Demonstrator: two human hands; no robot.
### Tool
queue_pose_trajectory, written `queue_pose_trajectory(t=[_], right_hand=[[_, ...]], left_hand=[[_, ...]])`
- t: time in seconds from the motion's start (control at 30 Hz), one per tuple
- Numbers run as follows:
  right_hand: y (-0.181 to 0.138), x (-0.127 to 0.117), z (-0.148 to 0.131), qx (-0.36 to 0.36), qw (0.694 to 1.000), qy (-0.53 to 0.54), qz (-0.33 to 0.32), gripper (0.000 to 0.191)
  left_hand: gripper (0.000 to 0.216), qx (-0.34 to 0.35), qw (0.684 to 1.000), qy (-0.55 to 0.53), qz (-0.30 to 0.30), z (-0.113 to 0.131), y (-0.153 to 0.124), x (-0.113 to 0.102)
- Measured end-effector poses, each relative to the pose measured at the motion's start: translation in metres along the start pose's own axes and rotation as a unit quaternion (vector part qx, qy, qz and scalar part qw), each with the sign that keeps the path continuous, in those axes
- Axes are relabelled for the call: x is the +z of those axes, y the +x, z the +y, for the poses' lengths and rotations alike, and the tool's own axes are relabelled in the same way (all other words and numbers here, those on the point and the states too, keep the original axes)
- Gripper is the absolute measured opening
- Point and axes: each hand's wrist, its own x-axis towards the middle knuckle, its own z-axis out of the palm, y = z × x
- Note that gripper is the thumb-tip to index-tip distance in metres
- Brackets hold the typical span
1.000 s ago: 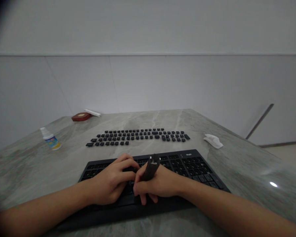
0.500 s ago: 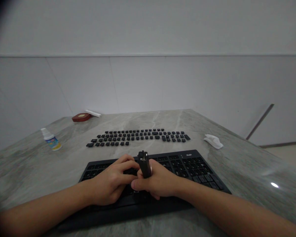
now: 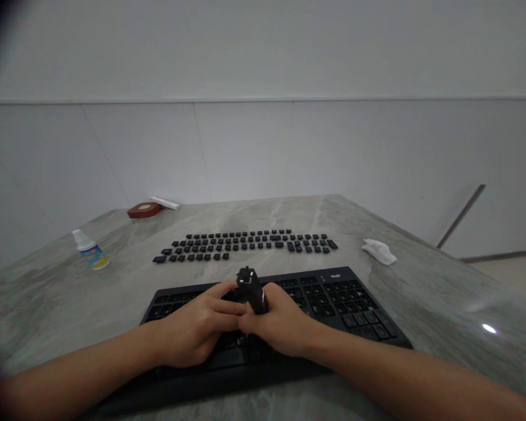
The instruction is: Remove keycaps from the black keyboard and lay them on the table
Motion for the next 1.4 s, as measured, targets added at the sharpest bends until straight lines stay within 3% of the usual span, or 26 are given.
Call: queue_pose_trajectory(t=[0.33, 0.77, 1.4], right_hand=[[-0.0038, 0.0032, 0.0071, -0.028, 0.998, -0.044, 0.038, 0.025], [-0.0058, 0.0042, 0.0072, -0.055, 0.994, -0.086, 0.033, 0.025], [-0.0045, 0.0055, 0.0025, -0.031, 0.998, -0.021, 0.055, 0.023]], left_hand=[[0.065, -0.003, 1.000, -0.008, 0.013, 0.0005, -0.0001, -0.0003], [0.072, 0.000, 0.999, -0.030, 0.015, -0.0014, -0.0011, 0.0020], [0.069, -0.002, 1.000, -0.009, 0.011, -0.0015, 0.0005, 0.0007]])
